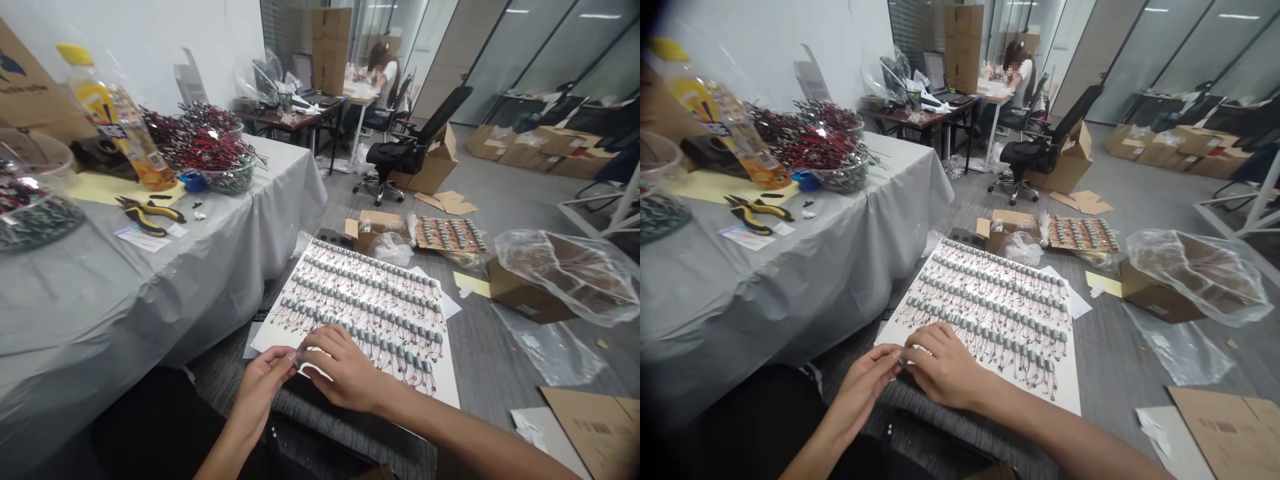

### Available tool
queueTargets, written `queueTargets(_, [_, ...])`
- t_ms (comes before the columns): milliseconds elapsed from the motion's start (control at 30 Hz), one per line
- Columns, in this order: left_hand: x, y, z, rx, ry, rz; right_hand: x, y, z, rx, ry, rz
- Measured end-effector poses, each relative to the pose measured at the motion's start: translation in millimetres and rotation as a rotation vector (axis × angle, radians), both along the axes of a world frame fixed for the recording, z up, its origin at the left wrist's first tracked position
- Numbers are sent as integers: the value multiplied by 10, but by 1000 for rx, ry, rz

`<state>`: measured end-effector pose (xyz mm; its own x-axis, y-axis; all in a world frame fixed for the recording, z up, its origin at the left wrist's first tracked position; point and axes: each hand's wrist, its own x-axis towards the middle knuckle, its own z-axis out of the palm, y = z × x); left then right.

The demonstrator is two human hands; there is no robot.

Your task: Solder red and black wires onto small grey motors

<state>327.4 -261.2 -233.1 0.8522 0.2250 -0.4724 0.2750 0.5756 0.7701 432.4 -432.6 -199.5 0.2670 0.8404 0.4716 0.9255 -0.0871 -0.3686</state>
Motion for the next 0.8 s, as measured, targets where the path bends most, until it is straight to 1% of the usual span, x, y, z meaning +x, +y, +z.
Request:
queueTargets(100, [33,29,-8,21,1,-32,1,-44,-22,28,-53,-54])
queueTargets(267, [42,50,14,43,-18,-105,-22,-60,-22,81,-72,-42])
queueTargets(400, [35,56,12,63,-20,-142,-60,-67,-20,31,-88,-52])
queueTargets(600, [70,42,-58,71,12,-179,-86,-135,-85,-47,-94,-29])
queueTargets(700, [78,-60,-72,48,25,-194,-91,-211,-109,-74,29,-37])
queueTargets(767, [79,-170,-88,3,38,-201,-68,-292,-119,-77,215,-30])
queueTargets(800, [78,-226,-107,-25,53,-208,-40,-349,-128,-80,375,-37])
